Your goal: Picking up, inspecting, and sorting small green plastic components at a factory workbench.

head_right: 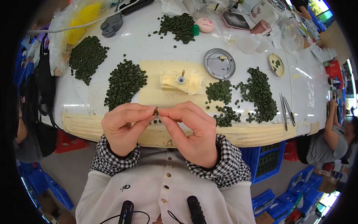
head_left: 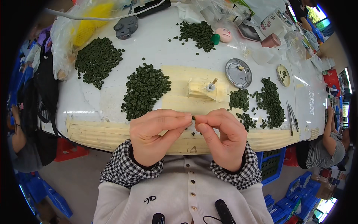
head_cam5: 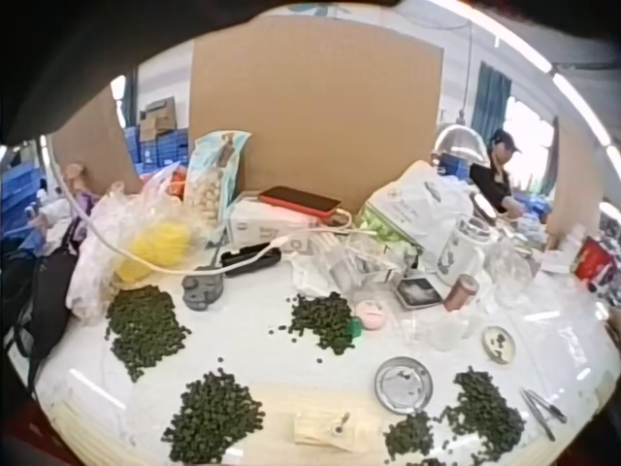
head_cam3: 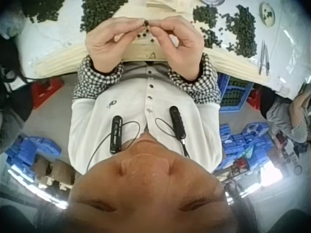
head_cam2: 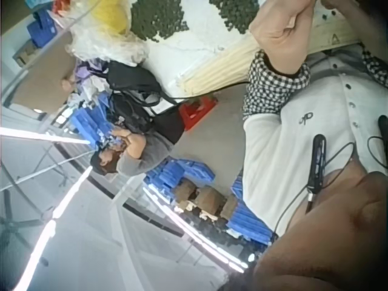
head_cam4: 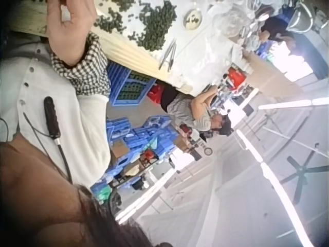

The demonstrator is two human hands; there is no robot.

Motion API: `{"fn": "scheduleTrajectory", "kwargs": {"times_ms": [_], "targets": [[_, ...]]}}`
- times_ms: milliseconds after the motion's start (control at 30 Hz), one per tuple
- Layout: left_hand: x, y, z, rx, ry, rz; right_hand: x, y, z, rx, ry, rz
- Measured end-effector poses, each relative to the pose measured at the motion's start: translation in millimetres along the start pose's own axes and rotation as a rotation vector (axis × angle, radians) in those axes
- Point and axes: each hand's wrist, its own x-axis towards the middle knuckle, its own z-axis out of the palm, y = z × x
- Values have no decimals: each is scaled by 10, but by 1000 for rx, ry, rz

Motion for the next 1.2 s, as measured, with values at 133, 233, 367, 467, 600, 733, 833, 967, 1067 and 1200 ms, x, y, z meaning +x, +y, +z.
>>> {"fn": "scheduleTrajectory", "kwargs": {"times_ms": [133,233,367,467,600,733,833,967,1067,1200], "targets": [[-11,-7,9,122,15,86,-15,-37,-4,8,-34,5],[-26,-70,-8,-102,-10,-88,-17,-35,-3,-7,-51,-29],[-31,-49,16,-323,33,-242,-10,-9,-29,-16,-56,-63],[-23,31,58,-487,105,-385,-5,-3,-26,-21,-67,-84],[-46,-33,22,-453,46,-328,-9,-4,-49,-35,-84,-94],[-37,-51,14,-360,30,-246,1,-4,-47,-35,-86,-107],[-15,-42,2,-287,20,-220,4,0,-50,-61,-96,-123],[-4,-41,4,-232,10,-180,3,7,-54,-98,-95,-158],[-8,-44,-5,-195,-3,-157,-3,5,-57,-111,-102,-159],[-14,-53,1,-185,3,-154,14,31,-75,-108,-133,-197]]}}
